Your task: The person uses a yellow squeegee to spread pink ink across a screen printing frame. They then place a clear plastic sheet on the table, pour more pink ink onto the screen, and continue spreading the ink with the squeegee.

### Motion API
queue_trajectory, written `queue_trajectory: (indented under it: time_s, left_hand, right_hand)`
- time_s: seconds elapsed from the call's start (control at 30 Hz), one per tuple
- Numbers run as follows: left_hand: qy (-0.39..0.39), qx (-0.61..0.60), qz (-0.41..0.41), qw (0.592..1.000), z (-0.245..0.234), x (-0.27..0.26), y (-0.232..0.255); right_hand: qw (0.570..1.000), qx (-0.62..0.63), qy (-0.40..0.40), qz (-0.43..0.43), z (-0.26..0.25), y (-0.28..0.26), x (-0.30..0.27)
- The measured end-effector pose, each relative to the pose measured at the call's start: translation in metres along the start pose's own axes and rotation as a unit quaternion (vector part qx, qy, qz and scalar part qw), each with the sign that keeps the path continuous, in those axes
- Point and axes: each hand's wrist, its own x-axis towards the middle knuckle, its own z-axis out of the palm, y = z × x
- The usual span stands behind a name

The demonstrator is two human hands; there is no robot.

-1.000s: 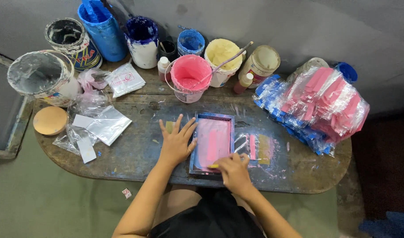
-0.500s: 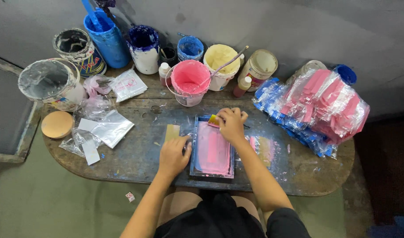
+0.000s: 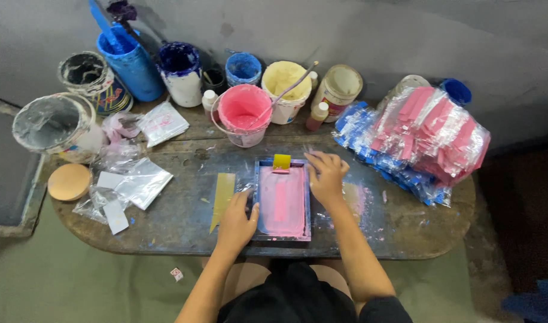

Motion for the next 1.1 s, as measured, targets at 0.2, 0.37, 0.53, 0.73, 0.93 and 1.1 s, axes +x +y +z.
queue_trajectory:
  time_s: [0.2,0.37,0.53,0.73,0.93,1.1]
  left_hand:
    - [-0.016,0.020,-0.028,0.999,0.008,0.003,-0.003]
    - [-0.034,0.025,-0.034,0.999,0.012,0.012,-0.003]
    - [-0.038,0.027,-0.045,0.998,0.018,0.015,-0.009]
    - [-0.034,0.031,-0.036,0.998,0.022,0.019,-0.012]
    - [-0.039,0.000,-0.055,0.998,0.021,0.019,-0.010]
    - [-0.004,0.017,-0.020,1.000,0.034,0.018,-0.027]
  right_hand:
    - [0.995,-0.035,0.032,0.084,-0.058,0.048,-0.057]
    - [0.988,-0.061,0.038,0.135,-0.050,0.095,-0.104]
    - [0.989,-0.063,0.025,0.134,-0.044,0.094,-0.120]
    - [0.990,-0.066,-0.007,0.125,-0.043,0.079,-0.117]
    - [0.991,-0.059,0.012,0.122,-0.051,0.069,-0.111]
    - [0.991,-0.061,0.019,0.121,-0.046,0.072,-0.113]
